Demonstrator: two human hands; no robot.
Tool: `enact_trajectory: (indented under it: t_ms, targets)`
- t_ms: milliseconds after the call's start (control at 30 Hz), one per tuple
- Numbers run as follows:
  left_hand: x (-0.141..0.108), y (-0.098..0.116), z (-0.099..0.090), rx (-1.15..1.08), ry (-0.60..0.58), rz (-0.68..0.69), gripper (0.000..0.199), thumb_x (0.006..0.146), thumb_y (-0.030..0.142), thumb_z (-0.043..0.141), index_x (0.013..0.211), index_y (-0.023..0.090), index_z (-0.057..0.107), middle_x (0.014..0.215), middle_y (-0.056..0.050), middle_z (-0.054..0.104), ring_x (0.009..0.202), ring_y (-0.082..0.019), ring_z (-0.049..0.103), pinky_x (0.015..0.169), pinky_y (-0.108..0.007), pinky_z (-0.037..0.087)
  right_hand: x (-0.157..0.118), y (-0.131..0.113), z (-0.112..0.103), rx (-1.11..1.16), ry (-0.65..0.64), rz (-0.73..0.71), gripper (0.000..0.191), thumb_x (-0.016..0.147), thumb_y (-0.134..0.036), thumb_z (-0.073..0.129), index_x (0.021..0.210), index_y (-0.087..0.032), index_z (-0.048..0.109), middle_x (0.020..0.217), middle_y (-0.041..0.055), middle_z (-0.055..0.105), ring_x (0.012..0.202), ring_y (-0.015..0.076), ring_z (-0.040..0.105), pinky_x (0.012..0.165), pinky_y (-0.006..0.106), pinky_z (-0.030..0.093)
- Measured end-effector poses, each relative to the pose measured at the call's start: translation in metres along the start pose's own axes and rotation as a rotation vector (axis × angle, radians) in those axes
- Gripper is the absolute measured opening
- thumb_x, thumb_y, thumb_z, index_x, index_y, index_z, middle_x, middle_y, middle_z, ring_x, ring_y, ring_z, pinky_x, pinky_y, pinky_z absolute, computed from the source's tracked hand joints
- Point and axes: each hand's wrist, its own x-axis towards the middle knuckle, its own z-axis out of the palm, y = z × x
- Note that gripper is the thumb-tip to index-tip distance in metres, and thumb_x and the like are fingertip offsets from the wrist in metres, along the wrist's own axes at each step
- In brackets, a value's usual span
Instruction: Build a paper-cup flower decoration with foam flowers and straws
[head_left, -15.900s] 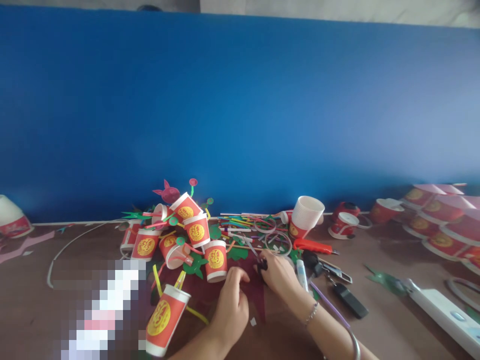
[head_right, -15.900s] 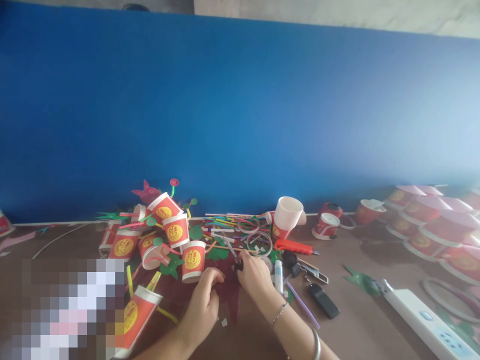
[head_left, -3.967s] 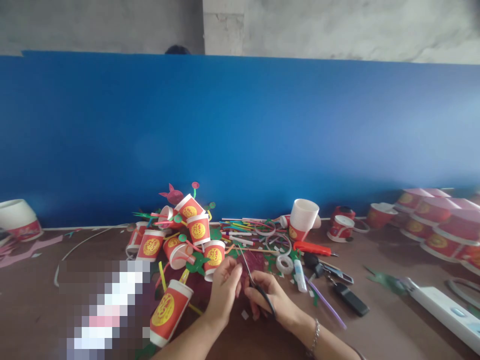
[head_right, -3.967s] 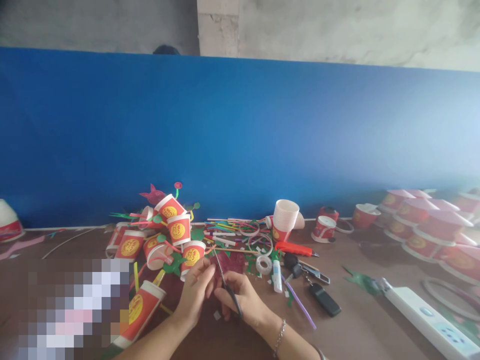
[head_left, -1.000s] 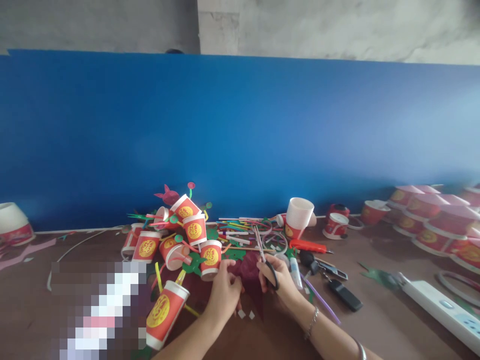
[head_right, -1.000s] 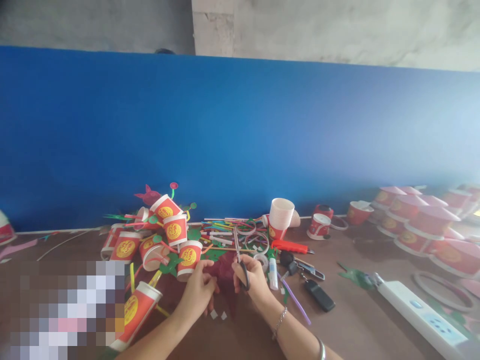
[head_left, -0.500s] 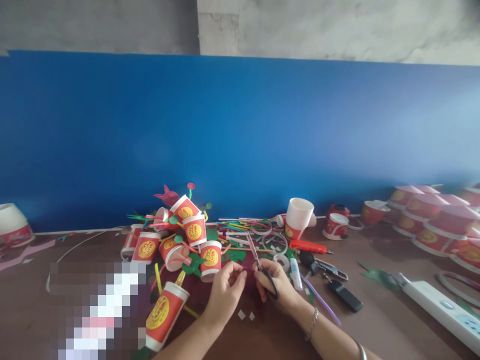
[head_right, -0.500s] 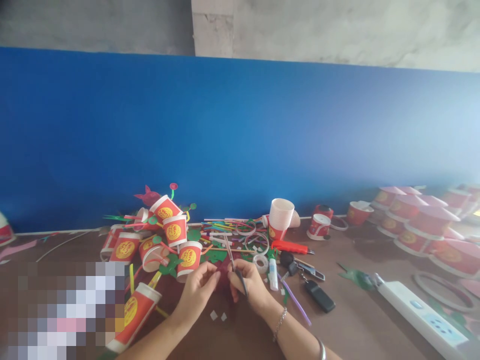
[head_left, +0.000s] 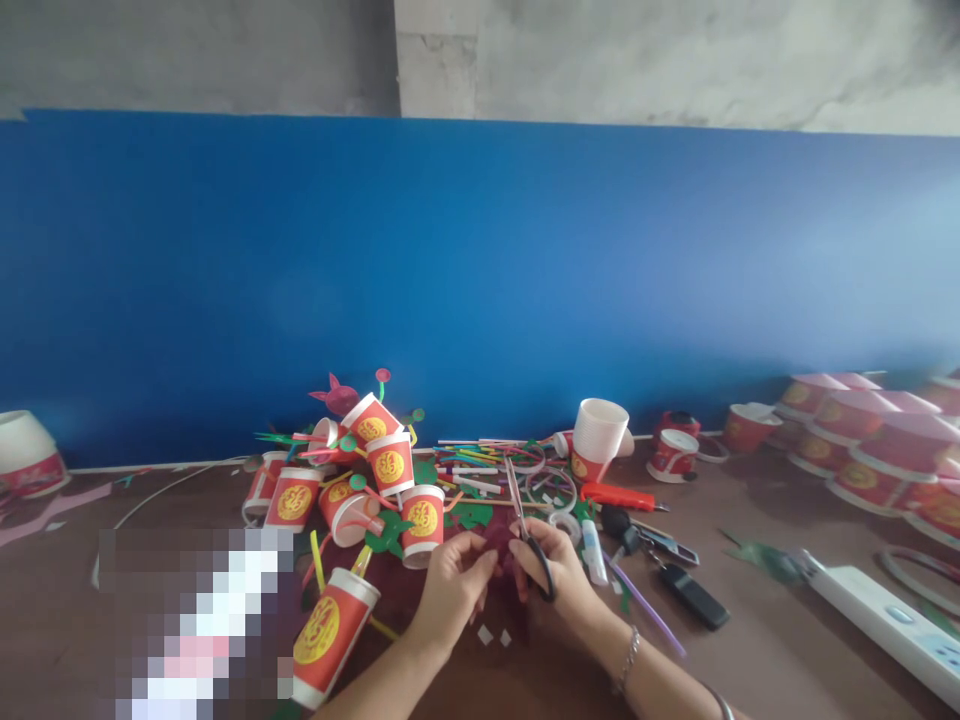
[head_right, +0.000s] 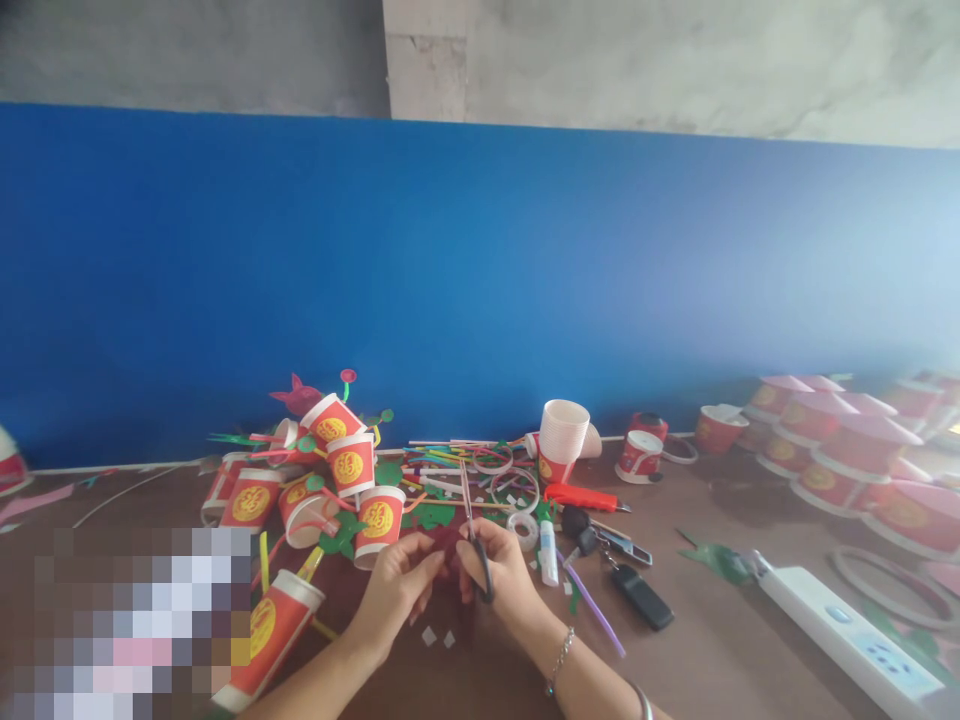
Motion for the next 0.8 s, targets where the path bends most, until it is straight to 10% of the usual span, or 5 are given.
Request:
enact_trajectory:
  t_ms: [467,800]
  targets:
    - [-0.001,0.011,-0.003,-0.223,0.328,0.107,0.034,0.07,0.049,0.066,0.073,0.016,0.056,0.038,0.009,0.039,0.034,-0.004,0.03,0.035,-0.015,0.022,-0.014,-0.004,0.013,-0.109,-0.303,0.045,0.034,0.07,-0.044,0.07,0.072,-0.016,0.05,0.048,-0.0043,0.055,0.04,0.0082,0.049,0.04,0.018,0.038]
    - [0.0,0.004,-0.002,-0.161,0.179,0.023,0.039,0.068,0.052,0.065,0.066,0.016,0.054,0.038,0.009,0.039,0.035,-0.004,0.028,0.037,-0.015,0.017,-0.012,-0.004,0.012,-0.073,-0.264,0.036,0.037,0.07,-0.048,0.069,0.071,-0.016,0.05,0.044,-0.0043,0.055,0.034,0.0075,0.046,0.034,0.016,0.034]
